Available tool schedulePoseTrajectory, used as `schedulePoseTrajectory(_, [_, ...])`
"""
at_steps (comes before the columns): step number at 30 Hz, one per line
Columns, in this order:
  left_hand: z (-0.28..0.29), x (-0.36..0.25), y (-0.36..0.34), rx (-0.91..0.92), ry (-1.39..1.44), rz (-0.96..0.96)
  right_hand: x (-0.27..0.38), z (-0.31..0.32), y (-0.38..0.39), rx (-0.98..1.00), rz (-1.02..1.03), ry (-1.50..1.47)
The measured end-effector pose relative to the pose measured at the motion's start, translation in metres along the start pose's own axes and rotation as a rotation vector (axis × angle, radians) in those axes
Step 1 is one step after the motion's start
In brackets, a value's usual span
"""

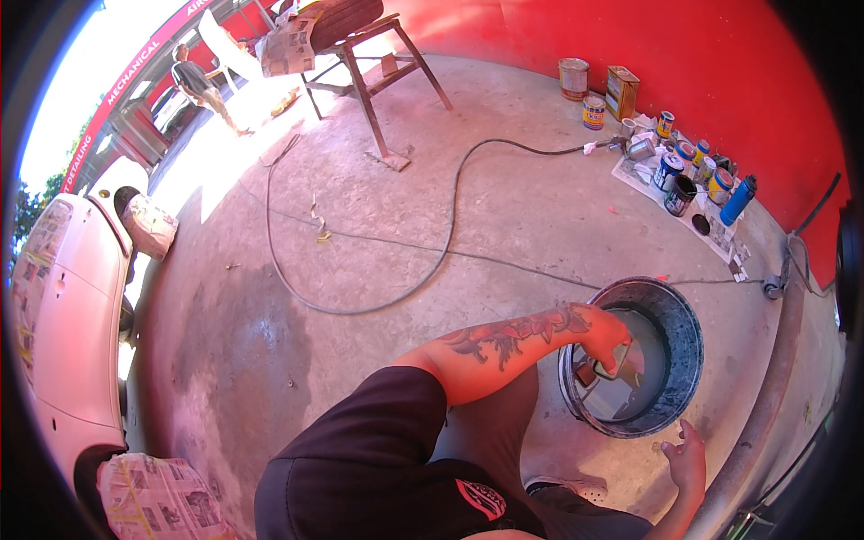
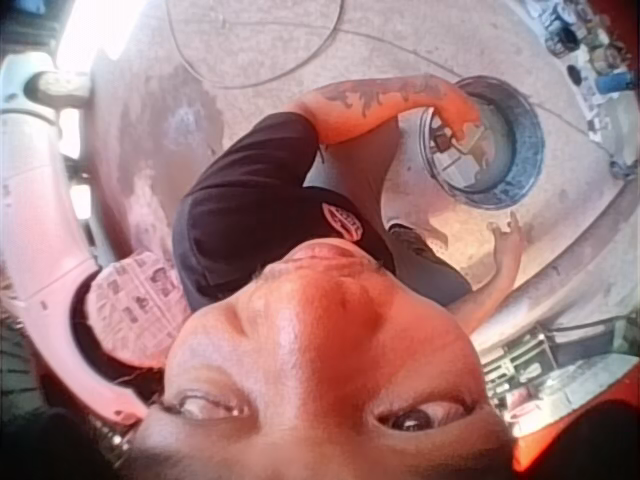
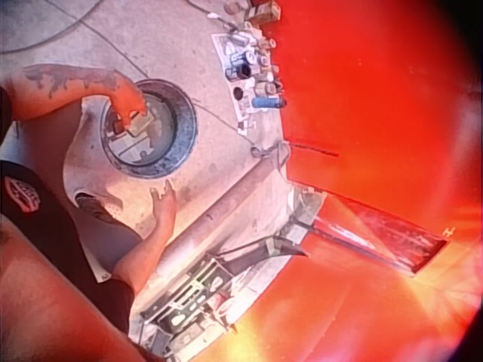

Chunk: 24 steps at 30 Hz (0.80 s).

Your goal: Sand a white automotive body part using a sanding block and water.

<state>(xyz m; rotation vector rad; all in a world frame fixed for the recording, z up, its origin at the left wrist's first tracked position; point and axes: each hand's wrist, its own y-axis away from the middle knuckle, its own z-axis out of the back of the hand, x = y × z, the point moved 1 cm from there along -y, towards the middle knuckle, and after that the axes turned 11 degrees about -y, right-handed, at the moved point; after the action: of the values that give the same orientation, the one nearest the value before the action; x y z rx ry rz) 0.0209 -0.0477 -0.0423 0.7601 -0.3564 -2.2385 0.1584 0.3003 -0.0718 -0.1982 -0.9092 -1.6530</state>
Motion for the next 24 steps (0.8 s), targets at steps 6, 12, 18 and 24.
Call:
schedulePoseTrajectory(6, [-0.0007, -0.0002, 0.0007, -0.022, -0.005, 0.001, 0.0025, 0.0007, 0.0005, 0.009, -0.006, 0.004])
schedulePoseTrajectory(12, [-0.0002, -0.0009, 0.0011, -0.03, -0.009, 0.002, -0.0024, -0.0006, -0.0012, 0.003, 0.005, 0.011])
schedulePoseTrajectory(18, [-0.002, -0.001, 0.0034, -0.053, 0.014, 0.018, -0.0007, -0.0004, -0.0013, 0.013, -0.005, -0.012])
schedulePoseTrajectory(24, [-0.0028, 0.0, 0.0015, -0.06, 0.018, 0.024, -0.0065, -0.0015, -0.005, 0.018, -0.004, -0.011])
